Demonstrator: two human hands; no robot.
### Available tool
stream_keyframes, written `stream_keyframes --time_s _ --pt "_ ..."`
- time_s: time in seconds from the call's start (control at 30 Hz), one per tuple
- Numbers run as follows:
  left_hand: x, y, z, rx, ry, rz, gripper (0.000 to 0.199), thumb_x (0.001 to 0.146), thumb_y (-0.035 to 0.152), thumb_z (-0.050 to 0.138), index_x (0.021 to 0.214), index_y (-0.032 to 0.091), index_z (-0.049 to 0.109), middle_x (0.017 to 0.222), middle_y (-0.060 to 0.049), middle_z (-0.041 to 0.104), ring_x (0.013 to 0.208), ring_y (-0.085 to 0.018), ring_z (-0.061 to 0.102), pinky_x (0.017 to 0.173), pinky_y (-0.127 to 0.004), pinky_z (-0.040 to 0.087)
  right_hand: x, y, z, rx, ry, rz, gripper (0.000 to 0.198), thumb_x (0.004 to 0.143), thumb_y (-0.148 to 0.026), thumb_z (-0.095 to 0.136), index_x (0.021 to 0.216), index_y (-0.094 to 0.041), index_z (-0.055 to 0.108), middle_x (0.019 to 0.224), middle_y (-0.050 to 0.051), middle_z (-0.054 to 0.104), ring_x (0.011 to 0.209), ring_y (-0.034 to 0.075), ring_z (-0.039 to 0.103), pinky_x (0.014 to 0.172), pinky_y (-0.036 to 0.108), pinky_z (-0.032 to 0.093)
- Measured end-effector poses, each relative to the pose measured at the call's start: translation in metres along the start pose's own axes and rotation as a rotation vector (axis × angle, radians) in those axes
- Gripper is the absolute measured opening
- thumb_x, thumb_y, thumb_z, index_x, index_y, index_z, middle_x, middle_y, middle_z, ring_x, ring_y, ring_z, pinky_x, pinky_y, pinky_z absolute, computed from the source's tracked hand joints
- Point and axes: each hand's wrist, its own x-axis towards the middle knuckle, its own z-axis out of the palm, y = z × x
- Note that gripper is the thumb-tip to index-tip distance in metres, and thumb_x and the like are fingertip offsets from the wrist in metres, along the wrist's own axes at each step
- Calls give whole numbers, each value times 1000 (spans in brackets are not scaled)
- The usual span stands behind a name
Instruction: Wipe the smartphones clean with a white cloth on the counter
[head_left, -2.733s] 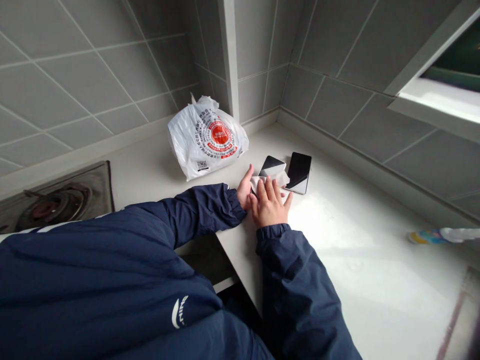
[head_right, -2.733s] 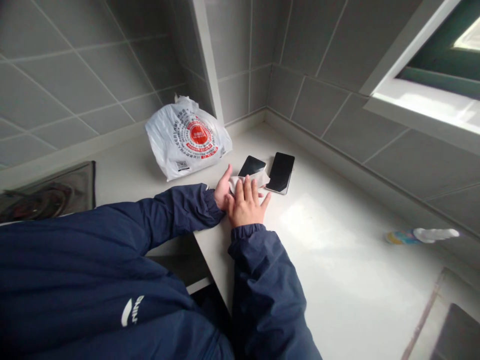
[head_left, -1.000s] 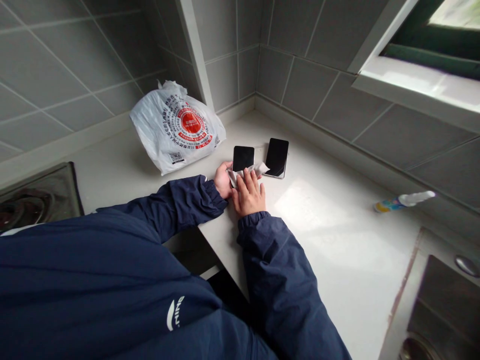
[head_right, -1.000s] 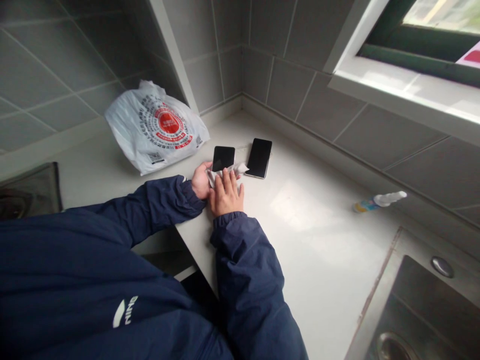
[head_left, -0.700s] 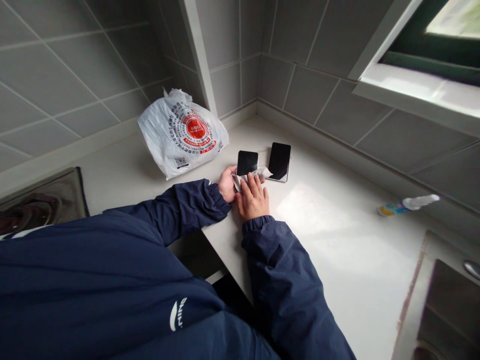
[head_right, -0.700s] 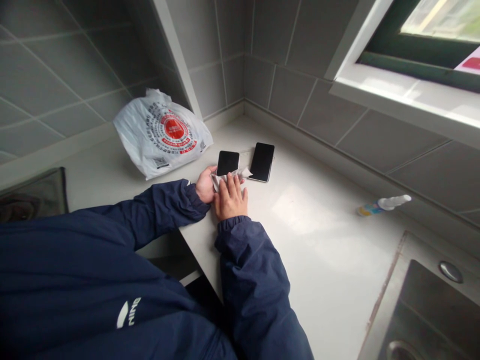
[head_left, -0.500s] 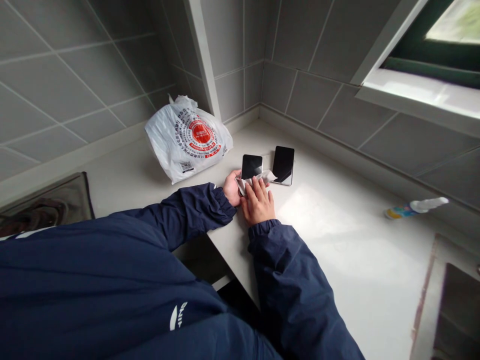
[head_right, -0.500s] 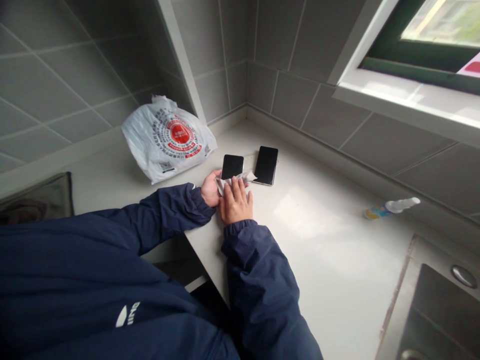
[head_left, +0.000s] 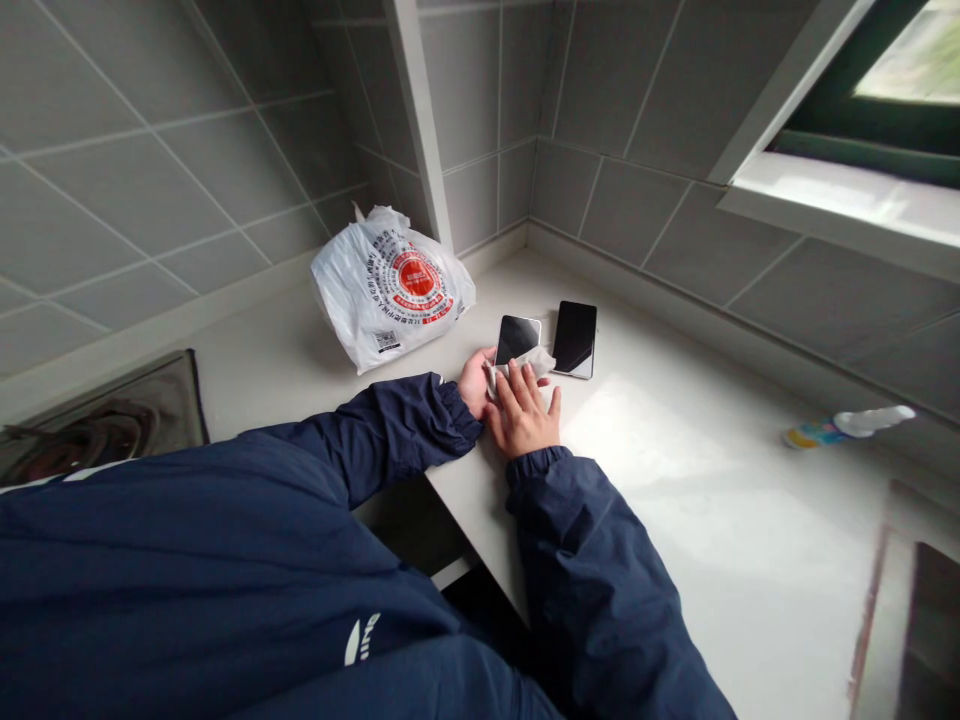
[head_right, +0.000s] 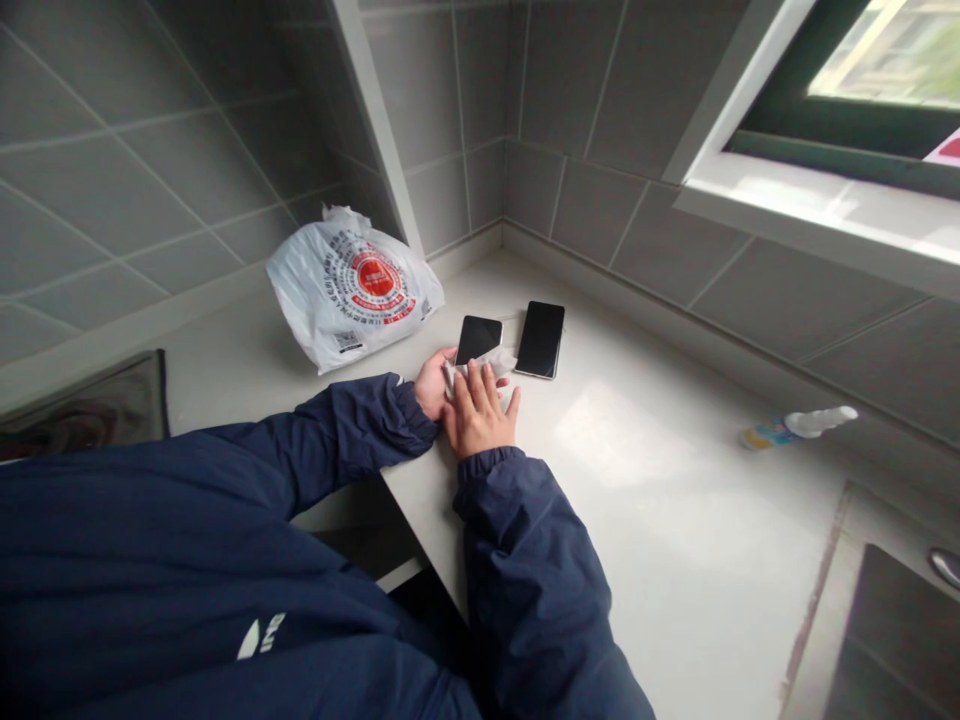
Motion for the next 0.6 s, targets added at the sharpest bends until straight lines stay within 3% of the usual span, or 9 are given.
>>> stream_keyframes --time_s 0.1,0.2,0.27,0.43,0.53,0.6 --pt "-4 -2 7 -9 -3 64 59 97 46 34 121 5 69 103 -20 77 104 -33 74 103 -50 52 0 -3 0 -38 -9 75 57 103 -41 41 155 -20 42 168 11 31 156 30 29 121 71 19" --pt "-8 -2 13 -23 -1 43 61 97 50 37 123 6 68 102 -19 77 102 -33 75 101 -48 53 -2 -7 1 -32 -37 4 55 103 -41 40 155 -20 44 167 10 32 156 29 28 122 69 20" --pt "-10 0 15 -42 43 72 61 96 52 38 123 6 69 99 -19 77 100 -32 75 99 -46 54 -3 -7 2 -15 -57 -32 53 104 -40 40 153 -22 47 166 9 36 155 28 30 123 69 18" --pt "-9 2 17 -54 150 180 59 100 50 35 120 6 68 93 -17 77 93 -30 76 97 -44 55 -4 -5 4 -12 -59 70 54 103 -40 40 153 -19 46 166 11 36 154 30 32 120 70 25" --pt "-10 2 18 -55 163 161 59 99 53 38 120 6 68 91 -16 77 91 -30 76 95 -45 56 -4 -4 2 1 -63 1 53 104 -42 40 152 -23 48 164 11 40 153 29 34 122 72 14" --pt "-10 2 19 -59 147 164 61 100 53 36 120 6 68 91 -17 77 90 -30 76 94 -45 56 -4 -4 1 -4 -50 39 52 104 -42 40 153 -24 47 163 12 41 152 30 36 121 75 8"
